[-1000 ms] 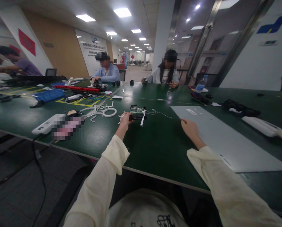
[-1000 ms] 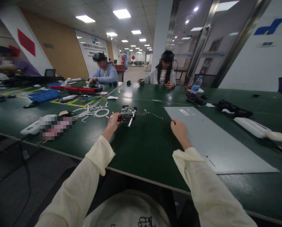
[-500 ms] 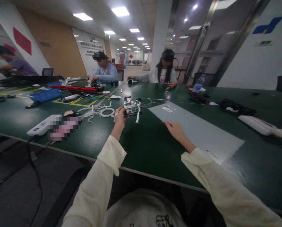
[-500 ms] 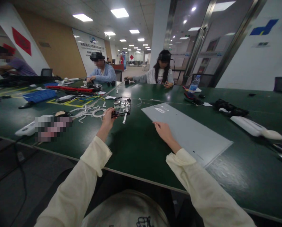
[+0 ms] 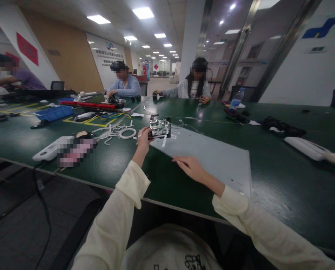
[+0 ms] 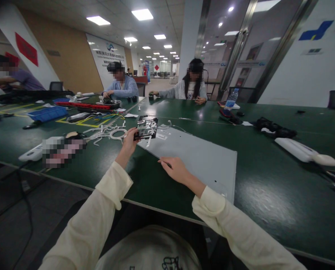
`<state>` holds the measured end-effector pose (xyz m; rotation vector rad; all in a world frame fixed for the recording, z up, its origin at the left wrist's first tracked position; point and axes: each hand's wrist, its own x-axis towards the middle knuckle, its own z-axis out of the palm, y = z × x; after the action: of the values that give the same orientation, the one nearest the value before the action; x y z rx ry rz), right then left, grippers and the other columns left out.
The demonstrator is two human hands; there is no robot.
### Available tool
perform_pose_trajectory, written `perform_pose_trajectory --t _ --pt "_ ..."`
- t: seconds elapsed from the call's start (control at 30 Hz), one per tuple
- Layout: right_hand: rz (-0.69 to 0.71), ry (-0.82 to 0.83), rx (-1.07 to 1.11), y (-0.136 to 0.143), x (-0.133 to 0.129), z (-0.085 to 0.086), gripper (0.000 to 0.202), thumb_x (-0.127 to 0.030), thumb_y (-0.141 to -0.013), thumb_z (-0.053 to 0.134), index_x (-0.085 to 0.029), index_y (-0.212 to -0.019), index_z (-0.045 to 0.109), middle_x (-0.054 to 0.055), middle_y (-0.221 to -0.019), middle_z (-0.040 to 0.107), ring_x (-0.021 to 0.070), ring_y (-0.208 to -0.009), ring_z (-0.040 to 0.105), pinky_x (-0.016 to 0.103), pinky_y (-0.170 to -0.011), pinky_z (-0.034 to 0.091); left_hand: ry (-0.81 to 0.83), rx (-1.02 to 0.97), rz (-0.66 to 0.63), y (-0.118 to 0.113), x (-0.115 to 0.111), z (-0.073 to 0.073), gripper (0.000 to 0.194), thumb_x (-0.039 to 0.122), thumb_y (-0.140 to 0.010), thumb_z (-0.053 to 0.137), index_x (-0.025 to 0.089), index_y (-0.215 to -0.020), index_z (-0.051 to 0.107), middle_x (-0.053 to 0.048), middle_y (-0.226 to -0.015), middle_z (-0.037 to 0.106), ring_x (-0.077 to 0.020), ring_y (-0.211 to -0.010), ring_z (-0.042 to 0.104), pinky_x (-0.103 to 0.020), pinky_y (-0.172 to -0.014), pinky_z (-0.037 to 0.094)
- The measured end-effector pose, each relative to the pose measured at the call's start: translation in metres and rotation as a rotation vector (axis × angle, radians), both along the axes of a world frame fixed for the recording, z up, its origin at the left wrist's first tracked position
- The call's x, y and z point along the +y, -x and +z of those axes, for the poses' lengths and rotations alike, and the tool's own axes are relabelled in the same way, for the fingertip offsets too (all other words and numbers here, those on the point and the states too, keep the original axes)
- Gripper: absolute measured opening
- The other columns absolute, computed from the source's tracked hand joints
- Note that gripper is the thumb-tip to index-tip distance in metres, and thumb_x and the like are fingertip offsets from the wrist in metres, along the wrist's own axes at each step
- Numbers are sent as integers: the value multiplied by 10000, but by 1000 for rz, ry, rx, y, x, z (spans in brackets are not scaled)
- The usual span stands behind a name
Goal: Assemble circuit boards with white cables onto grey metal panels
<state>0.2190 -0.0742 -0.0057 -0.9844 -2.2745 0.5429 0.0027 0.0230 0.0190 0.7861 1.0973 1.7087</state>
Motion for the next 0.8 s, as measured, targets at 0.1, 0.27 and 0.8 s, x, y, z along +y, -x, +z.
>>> perform_pose_trajectory --t 0.1,0.27,0.8 --pt "80 -19 -19 5 -5 1 333 -317 -911 374 -199 -1043 657 64 -1119 629 196 -1063 572 392 -949 417 10 12 -30 -3 0 1 267 265 -661 591 198 -919 575 35 -650 553 -82 -478 528 -170 -414 356" --pt "174 -67 -34 6 -5 -2 327 -304 -911 378 -191 -1056 649 73 -1120 628 184 -1098 552 373 -961 415 45 72 -107 -9 0 -4 259 260 -655 621 195 -901 571 22 -680 567 -82 -491 527 -172 -405 366" --pt "309 -66 -70 13 -16 5 285 -253 -877 434 -198 -1068 637 64 -1137 620 160 -1063 568 338 -942 428 91 210 -234 -26 -12 -13 181 224 -725 567 193 -904 565 30 -627 576 -104 -509 568 -183 -445 416"
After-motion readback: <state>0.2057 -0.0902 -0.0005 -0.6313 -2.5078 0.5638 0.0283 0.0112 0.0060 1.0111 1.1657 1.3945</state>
